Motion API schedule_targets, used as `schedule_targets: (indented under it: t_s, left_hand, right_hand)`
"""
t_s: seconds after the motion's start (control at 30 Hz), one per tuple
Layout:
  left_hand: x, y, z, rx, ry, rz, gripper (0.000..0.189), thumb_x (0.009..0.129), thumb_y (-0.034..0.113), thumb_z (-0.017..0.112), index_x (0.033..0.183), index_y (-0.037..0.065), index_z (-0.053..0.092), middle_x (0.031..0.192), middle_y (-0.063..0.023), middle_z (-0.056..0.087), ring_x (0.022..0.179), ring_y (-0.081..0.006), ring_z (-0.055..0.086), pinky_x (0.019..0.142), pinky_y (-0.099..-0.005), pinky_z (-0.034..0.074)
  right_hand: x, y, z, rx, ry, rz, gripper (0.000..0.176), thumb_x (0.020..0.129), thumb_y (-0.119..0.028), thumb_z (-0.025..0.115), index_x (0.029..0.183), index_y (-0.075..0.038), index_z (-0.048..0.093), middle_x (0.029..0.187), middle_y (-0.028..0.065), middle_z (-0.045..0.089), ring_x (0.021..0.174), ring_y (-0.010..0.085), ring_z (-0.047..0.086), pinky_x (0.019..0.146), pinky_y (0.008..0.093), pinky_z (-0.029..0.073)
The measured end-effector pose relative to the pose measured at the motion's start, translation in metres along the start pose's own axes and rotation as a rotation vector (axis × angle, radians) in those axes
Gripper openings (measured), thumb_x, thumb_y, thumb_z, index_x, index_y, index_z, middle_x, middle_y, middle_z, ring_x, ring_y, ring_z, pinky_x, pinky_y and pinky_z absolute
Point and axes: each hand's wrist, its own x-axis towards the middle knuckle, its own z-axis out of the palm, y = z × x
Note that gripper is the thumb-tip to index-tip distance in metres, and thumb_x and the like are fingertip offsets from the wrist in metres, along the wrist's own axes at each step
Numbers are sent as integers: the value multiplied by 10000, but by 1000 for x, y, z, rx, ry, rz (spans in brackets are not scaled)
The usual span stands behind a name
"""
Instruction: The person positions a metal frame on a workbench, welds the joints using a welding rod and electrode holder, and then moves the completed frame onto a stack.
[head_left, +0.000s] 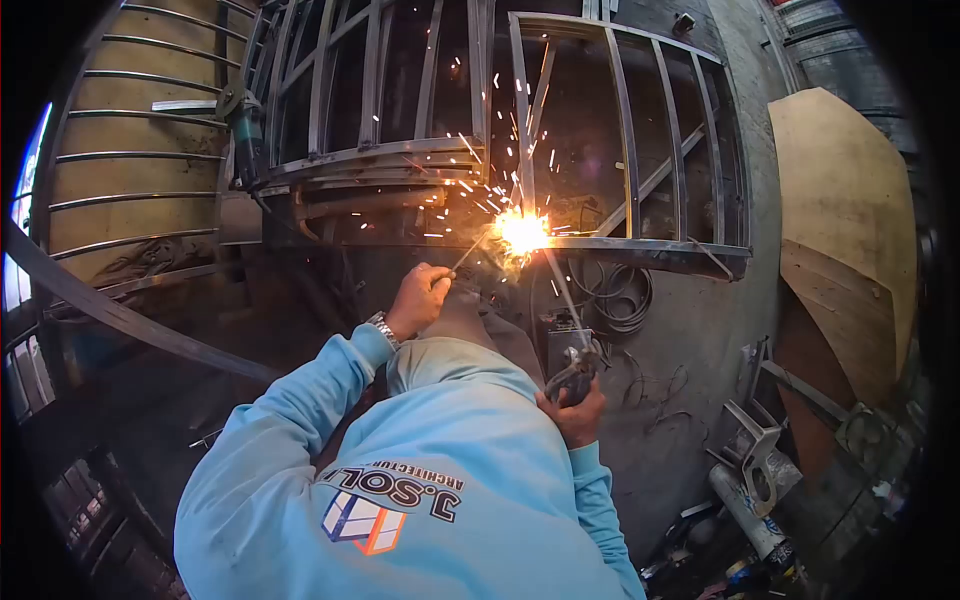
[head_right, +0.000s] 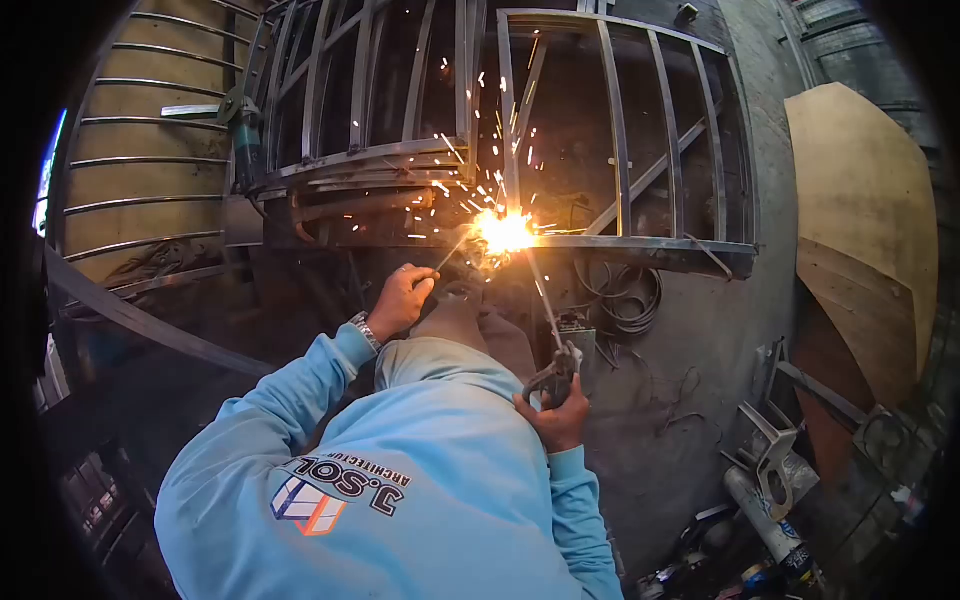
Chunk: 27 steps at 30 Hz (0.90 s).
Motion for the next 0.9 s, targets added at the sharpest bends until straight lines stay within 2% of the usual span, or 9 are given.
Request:
schedule_targets:
  t_s: [0.03, 0.1, 0.17, 0.33, 0.4, 0.63, 0.7, 0.83, 0.9]
  left_hand:
    - [0, 3, 0, -10, 3, -53, 240, 934, 137, 604, 1085, -7, 722, 936, -171, 659, 880, -297, 628, 818, -380, 502]
    - [0, 2, 0, -31, 7, -78, 242, 933, 139, 607, 1088, -8, 721, 926, -167, 654, 883, -297, 628, 817, -384, 500]
    - [0, 3, -1, -21, 2, -70, 245, 934, 140, 609, 1093, -11, 718, 924, -165, 653, 882, -299, 627, 817, -383, 499]
    - [1, 11, -1, -46, 32, -110, 248, 921, 152, 613, 1071, -8, 727, 915, -182, 641, 883, -320, 631, 815, -415, 498]
    - [3, -1, 3, -2, 27, -33, 254, 925, 163, 618, 1083, -4, 725, 914, -185, 639, 884, -323, 632, 817, -416, 497]
    - [8, 23, -1, -38, 33, -83, 279, 952, 152, 609, 1159, -7, 705, 868, -151, 634, 856, -280, 612, 780, -376, 477]
    - [12, 26, -2, -37, 61, -78, 297, 942, 176, 605, 1163, 7, 710, 906, -198, 635, 859, -340, 620, 788, -412, 483]
    - [24, 31, -6, -61, 133, -9, 299, 950, 172, 592, 1170, 2, 704, 909, -195, 635, 847, -337, 618, 789, -408, 488]
    - [32, 34, -11, -9, 130, -12, 293, 953, 142, 613, 1187, -17, 690, 939, -155, 636, 863, -257, 613, 789, -348, 476]
  right_hand:
    - [-6, -14, 5, -496, -14, -342, 664, 595, -342, 966, 1028, 6, 601, 740, 56, 686, 626, 171, 685, 613, 334, 563]
    - [-4, -9, 1, -511, -28, -314, 673, 588, -328, 975, 1039, 4, 603, 760, 67, 700, 657, 181, 705, 624, 342, 573]
    - [-2, -18, 4, -572, -23, -448, 665, 589, -325, 975, 1034, 3, 604, 773, 71, 711, 672, 187, 716, 625, 349, 577]
    - [0, -27, 5, -531, -61, -308, 627, 594, -336, 970, 977, -14, 592, 731, 55, 680, 611, 148, 663, 582, 321, 543]
    - [1, -26, 3, -542, -66, -235, 617, 594, -329, 970, 961, -17, 585, 714, 44, 663, 586, 128, 629, 562, 310, 525]
    - [8, -29, 1, -512, -56, -325, 618, 600, -325, 966, 958, 1, 582, 734, 64, 663, 616, 133, 636, 574, 311, 528]
    - [11, -30, 0, -505, -17, -367, 622, 615, -323, 962, 958, 18, 570, 761, 77, 665, 661, 120, 638, 589, 303, 529]
    - [28, -33, -8, -284, -27, -312, 637, 652, -313, 960, 995, 26, 544, 769, 41, 629, 666, 90, 604, 589, 288, 523]
    - [37, -40, -13, -298, -78, -400, 625, 724, -83, 911, 1160, -33, 466, 831, -12, 523, 715, 86, 518, 654, 224, 487]
